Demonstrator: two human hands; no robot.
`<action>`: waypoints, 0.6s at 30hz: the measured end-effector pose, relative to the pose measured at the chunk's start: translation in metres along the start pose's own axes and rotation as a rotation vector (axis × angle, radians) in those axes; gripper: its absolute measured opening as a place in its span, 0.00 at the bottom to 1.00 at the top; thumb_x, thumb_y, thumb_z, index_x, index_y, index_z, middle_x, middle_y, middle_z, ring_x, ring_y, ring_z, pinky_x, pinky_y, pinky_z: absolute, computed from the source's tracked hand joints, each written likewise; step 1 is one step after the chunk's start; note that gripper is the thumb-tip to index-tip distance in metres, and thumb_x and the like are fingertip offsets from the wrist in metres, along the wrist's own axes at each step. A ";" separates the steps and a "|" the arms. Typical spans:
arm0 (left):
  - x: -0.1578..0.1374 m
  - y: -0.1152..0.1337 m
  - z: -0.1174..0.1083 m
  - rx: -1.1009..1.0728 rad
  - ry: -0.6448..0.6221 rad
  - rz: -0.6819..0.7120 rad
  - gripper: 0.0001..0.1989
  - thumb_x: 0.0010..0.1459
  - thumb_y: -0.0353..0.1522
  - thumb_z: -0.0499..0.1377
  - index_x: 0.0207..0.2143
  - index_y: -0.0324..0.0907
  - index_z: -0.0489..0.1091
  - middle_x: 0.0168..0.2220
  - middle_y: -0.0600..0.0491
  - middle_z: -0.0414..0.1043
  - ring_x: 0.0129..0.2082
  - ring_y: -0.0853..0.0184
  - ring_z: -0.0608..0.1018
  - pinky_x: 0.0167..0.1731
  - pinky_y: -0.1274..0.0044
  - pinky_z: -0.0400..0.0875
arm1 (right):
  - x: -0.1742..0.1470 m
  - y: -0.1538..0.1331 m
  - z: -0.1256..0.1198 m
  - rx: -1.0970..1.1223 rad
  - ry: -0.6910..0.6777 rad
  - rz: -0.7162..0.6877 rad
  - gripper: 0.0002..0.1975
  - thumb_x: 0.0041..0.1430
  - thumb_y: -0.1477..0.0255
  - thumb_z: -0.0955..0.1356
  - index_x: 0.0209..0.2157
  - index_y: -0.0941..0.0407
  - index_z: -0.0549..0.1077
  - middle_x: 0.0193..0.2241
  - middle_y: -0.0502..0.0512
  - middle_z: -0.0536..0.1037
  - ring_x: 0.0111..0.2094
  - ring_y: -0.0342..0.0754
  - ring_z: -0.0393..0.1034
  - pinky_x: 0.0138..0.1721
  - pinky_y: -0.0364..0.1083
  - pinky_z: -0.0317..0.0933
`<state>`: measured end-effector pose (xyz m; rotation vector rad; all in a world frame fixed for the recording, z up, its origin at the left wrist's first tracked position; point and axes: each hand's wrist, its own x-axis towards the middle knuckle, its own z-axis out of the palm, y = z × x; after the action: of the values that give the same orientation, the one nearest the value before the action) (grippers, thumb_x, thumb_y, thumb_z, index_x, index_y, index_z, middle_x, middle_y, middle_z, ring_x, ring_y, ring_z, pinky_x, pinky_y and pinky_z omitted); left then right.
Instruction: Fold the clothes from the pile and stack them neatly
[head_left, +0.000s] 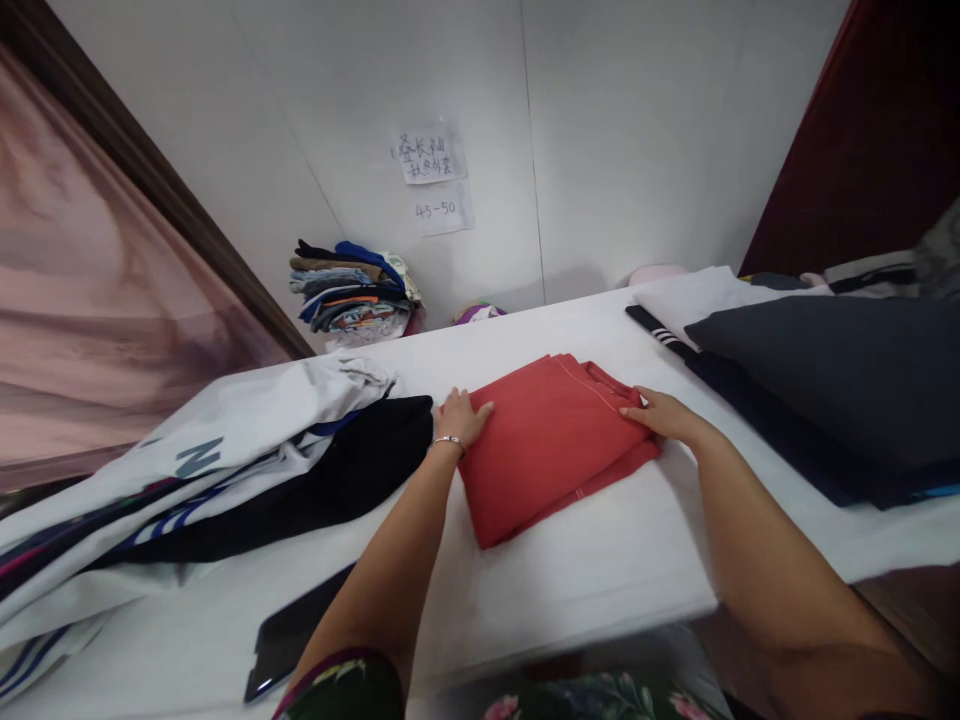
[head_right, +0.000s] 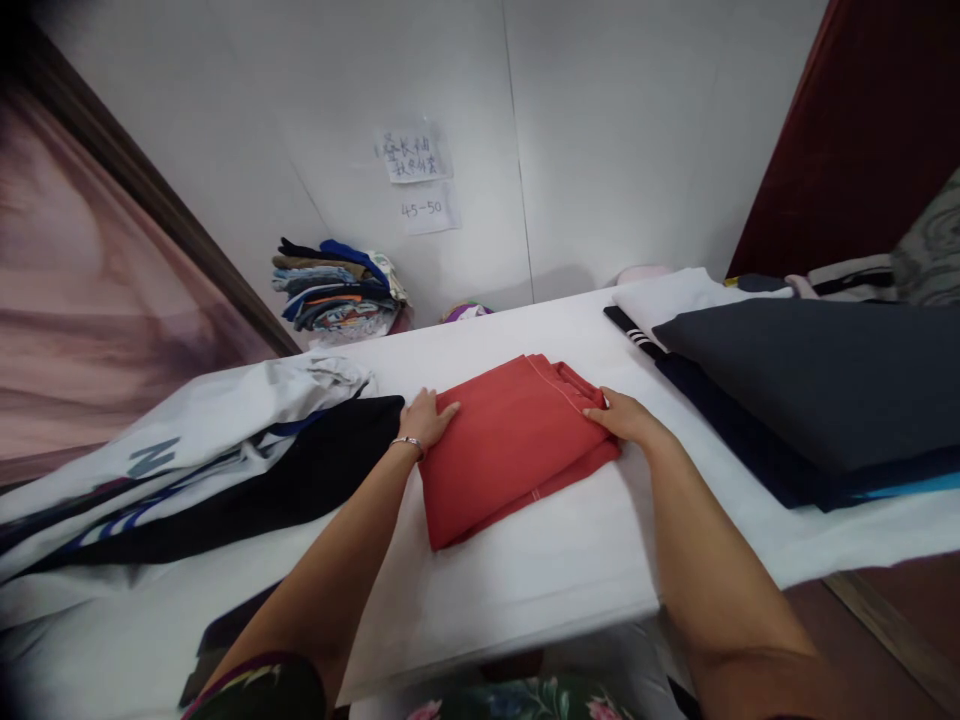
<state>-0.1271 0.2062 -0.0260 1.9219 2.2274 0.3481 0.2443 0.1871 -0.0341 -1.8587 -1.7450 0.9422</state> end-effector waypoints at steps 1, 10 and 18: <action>0.000 0.002 0.001 0.057 -0.061 0.036 0.33 0.58 0.51 0.45 0.55 0.37 0.62 0.62 0.39 0.56 0.63 0.52 0.56 0.59 0.60 0.49 | 0.001 0.002 0.001 -0.066 0.048 -0.009 0.27 0.51 0.55 0.67 0.49 0.54 0.70 0.38 0.57 0.78 0.37 0.53 0.73 0.36 0.48 0.65; -0.002 0.005 0.003 0.132 -0.149 0.054 0.36 0.57 0.54 0.40 0.51 0.38 0.66 0.60 0.39 0.61 0.62 0.52 0.59 0.58 0.61 0.49 | -0.014 -0.032 0.034 -0.114 0.509 -0.592 0.26 0.60 0.61 0.60 0.56 0.57 0.66 0.57 0.61 0.67 0.59 0.54 0.57 0.59 0.55 0.52; -0.001 0.005 0.001 0.141 -0.164 0.063 0.36 0.56 0.55 0.40 0.51 0.39 0.66 0.59 0.40 0.62 0.61 0.53 0.60 0.58 0.62 0.50 | -0.034 -0.060 0.075 -0.453 -0.077 -0.597 0.34 0.60 0.49 0.57 0.62 0.53 0.58 0.66 0.57 0.47 0.66 0.57 0.37 0.63 0.61 0.34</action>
<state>-0.1218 0.2055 -0.0256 2.0131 2.1417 0.0401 0.1497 0.1501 -0.0364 -1.3786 -2.5128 0.4097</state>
